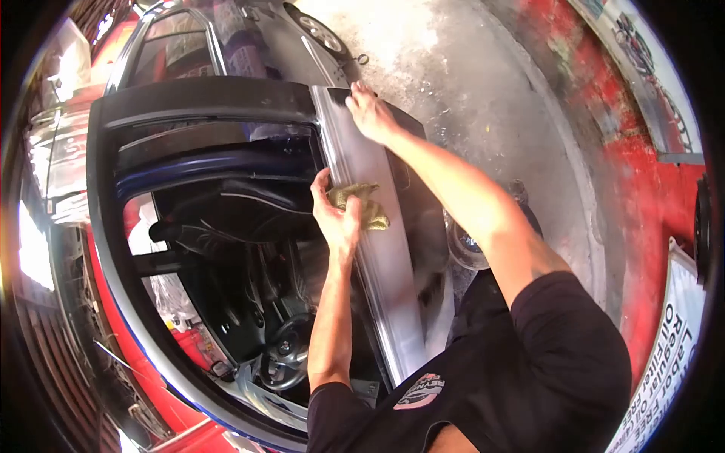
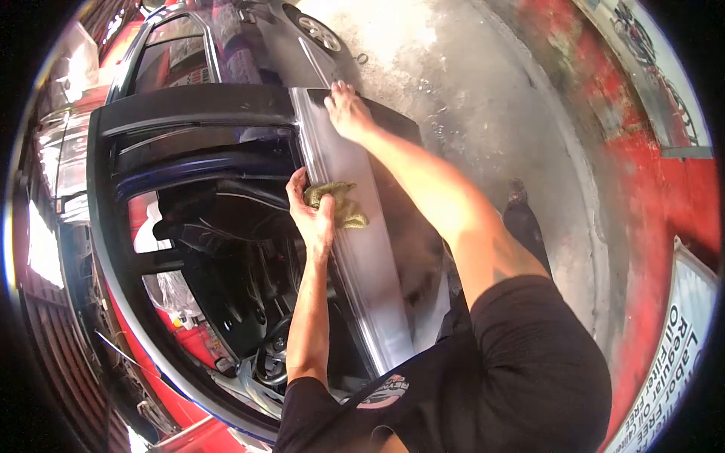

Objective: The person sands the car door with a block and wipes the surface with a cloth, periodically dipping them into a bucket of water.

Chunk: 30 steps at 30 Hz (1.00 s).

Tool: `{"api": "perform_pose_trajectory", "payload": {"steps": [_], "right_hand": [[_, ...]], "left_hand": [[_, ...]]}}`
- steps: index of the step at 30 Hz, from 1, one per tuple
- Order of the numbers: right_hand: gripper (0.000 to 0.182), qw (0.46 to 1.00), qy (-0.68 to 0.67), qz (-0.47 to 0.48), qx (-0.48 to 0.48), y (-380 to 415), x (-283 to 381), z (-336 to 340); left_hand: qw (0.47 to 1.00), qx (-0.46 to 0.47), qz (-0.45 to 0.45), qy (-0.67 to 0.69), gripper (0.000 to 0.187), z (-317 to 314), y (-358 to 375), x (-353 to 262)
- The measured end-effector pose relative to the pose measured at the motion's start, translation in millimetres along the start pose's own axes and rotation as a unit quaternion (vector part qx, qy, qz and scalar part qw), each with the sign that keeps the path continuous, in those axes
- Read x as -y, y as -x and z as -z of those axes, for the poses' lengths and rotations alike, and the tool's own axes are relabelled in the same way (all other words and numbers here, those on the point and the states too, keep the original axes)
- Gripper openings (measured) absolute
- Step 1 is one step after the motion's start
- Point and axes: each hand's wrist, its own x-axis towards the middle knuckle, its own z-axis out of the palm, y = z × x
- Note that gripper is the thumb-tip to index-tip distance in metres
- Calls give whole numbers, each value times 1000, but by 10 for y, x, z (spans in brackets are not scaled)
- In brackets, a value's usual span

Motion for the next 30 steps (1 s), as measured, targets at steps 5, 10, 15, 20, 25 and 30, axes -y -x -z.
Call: {"api": "perform_pose_trajectory", "payload": {"steps": [5,10,15,20,25,30], "right_hand": [[68,917,-387,-78,-50,816,575,175],[61,941,-312,-58,-117,-48,94,-47],[66,908,-412,-57,-40,797,329,248],[64,970,-227,30,-81,-5,47,-146],[65,916,-392,-67,-60,771,442,219],[63,929,-362,-49,-54,36,-69,-142]], "left_hand": [[1000,4,8,-19,70,6,-15,-40],[998,8,55,3,69,-15,1,-13],[998,8,34,-55,66,7,-29,-61],[997,11,68,-20,66,-21,-31,-98],[997,8,82,1,66,-36,1,-59],[999,16,50,-14,67,-5,-7,-60]]}}
